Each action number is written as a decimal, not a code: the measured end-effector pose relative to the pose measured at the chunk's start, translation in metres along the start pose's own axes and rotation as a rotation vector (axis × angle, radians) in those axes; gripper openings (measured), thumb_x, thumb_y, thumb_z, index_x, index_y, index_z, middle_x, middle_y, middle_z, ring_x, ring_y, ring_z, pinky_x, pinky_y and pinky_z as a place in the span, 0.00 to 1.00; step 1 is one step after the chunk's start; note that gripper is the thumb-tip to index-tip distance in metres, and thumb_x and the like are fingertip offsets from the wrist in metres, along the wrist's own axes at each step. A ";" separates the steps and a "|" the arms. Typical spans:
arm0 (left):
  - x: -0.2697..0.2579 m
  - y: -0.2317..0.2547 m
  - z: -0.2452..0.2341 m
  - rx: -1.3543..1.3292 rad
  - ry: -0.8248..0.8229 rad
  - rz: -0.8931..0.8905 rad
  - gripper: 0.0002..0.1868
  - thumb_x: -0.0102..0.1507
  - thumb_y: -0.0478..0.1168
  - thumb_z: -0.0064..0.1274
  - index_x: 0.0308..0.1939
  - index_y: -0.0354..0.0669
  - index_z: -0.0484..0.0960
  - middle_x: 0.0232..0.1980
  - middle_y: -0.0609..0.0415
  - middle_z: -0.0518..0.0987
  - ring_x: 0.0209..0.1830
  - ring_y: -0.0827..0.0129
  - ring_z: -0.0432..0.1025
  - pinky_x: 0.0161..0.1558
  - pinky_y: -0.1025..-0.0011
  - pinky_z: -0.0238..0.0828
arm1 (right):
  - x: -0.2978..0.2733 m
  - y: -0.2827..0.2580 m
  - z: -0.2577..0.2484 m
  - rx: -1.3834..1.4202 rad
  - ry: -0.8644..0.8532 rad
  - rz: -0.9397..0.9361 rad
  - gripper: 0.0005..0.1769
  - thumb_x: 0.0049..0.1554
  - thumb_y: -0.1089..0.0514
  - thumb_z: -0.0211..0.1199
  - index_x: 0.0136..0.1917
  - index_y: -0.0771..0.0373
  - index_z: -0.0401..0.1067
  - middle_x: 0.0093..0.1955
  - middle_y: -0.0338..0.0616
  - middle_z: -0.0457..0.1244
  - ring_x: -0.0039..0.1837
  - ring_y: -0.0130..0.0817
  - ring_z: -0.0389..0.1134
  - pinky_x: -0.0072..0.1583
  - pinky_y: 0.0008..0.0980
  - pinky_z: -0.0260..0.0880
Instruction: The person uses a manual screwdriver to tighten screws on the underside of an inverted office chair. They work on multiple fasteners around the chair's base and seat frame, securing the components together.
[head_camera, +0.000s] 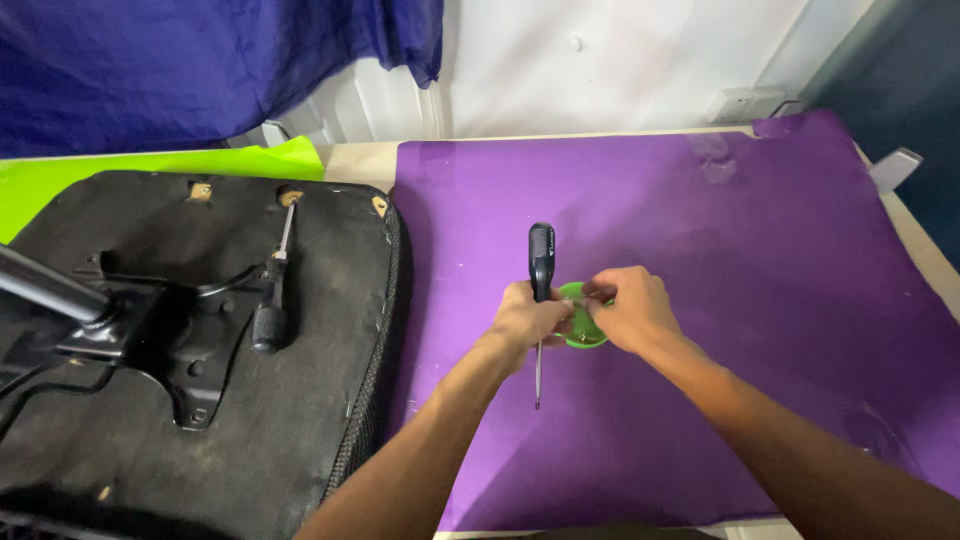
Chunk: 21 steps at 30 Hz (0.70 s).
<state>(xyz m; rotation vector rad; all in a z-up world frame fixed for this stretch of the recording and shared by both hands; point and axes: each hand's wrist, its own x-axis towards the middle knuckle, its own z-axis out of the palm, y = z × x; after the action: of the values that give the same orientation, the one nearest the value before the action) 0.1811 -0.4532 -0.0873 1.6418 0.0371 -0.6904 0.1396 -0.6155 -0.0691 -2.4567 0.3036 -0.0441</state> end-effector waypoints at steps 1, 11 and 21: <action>0.000 0.000 -0.001 0.003 0.009 0.003 0.10 0.60 0.37 0.58 0.43 0.38 0.77 0.35 0.52 0.81 0.35 0.67 0.80 0.35 0.66 0.80 | 0.001 0.002 0.001 -0.003 -0.005 -0.015 0.14 0.51 0.60 0.69 0.52 0.60 0.80 0.47 0.48 0.74 0.50 0.42 0.77 0.55 0.39 0.76; -0.034 0.013 -0.026 -0.061 0.068 0.076 0.13 0.62 0.37 0.55 0.48 0.39 0.72 0.38 0.52 0.80 0.36 0.67 0.80 0.34 0.65 0.78 | -0.005 -0.026 0.005 0.011 -0.020 -0.070 0.16 0.52 0.54 0.70 0.53 0.60 0.80 0.47 0.51 0.73 0.49 0.41 0.76 0.52 0.40 0.75; -0.116 0.021 -0.092 -0.056 0.151 0.259 0.09 0.63 0.34 0.53 0.46 0.38 0.73 0.36 0.53 0.79 0.34 0.71 0.78 0.30 0.73 0.73 | -0.041 -0.158 0.008 0.784 -0.233 -0.085 0.17 0.61 0.52 0.61 0.58 0.66 0.75 0.46 0.39 0.70 0.47 0.27 0.71 0.48 0.30 0.76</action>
<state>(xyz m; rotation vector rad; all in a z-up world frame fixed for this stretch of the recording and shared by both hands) 0.1325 -0.3323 -0.0139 1.6066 -0.0465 -0.3644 0.1330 -0.4811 0.0238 -1.6720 0.0548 0.0743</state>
